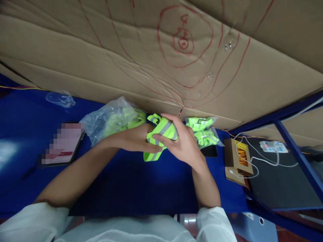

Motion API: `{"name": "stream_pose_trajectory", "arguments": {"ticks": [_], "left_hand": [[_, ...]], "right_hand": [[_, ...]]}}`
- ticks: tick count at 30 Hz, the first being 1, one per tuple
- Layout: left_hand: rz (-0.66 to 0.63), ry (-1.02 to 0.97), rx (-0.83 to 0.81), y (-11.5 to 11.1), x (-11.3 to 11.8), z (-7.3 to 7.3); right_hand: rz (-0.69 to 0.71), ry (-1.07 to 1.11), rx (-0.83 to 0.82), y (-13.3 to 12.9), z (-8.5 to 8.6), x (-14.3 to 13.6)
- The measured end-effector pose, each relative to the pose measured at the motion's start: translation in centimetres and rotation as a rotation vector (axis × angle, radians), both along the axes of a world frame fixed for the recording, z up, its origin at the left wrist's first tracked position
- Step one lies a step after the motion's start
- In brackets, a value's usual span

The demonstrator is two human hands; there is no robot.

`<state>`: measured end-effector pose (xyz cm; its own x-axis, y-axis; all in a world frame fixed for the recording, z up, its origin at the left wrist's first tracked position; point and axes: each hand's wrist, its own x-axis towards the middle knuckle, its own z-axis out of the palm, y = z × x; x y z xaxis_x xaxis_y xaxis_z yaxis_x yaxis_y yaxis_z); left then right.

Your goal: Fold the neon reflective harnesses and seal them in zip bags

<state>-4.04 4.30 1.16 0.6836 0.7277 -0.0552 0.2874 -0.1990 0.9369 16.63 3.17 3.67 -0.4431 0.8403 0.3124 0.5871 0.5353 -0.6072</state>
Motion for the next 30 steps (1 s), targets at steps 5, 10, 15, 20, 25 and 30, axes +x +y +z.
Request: {"name": "stream_pose_trajectory", "arguments": {"ticks": [5, 10, 15, 20, 25, 30], "left_hand": [[0.164, 0.170, 0.067, 0.1, 0.1, 0.1], [0.372, 0.105, 0.238, 0.5, 1.3, -0.8], [0.586, 0.179, 0.620, -1.1, 2.9, -1.3], [0.487, 0.368, 0.794, -5.0, 5.4, -1.8], [0.610, 0.329, 0.815, -7.2, 8.4, -5.9], [0.857, 0.072, 0.790, -9.0, 7.7, -9.5]], "right_hand": [[-0.014, 0.031, 0.061, 0.3, -0.2, -0.2], [-0.166, -0.012, 0.196, -0.1, 0.0, -0.1], [-0.326, -0.002, 0.228, 0.4, -2.7, 1.6], [-0.533, -0.087, 0.227, -1.1, -5.2, 2.8], [-0.541, 0.097, 0.133, -5.2, -4.9, 1.8], [-0.346, 0.493, -0.279, -8.9, -5.4, 0.9]]}}
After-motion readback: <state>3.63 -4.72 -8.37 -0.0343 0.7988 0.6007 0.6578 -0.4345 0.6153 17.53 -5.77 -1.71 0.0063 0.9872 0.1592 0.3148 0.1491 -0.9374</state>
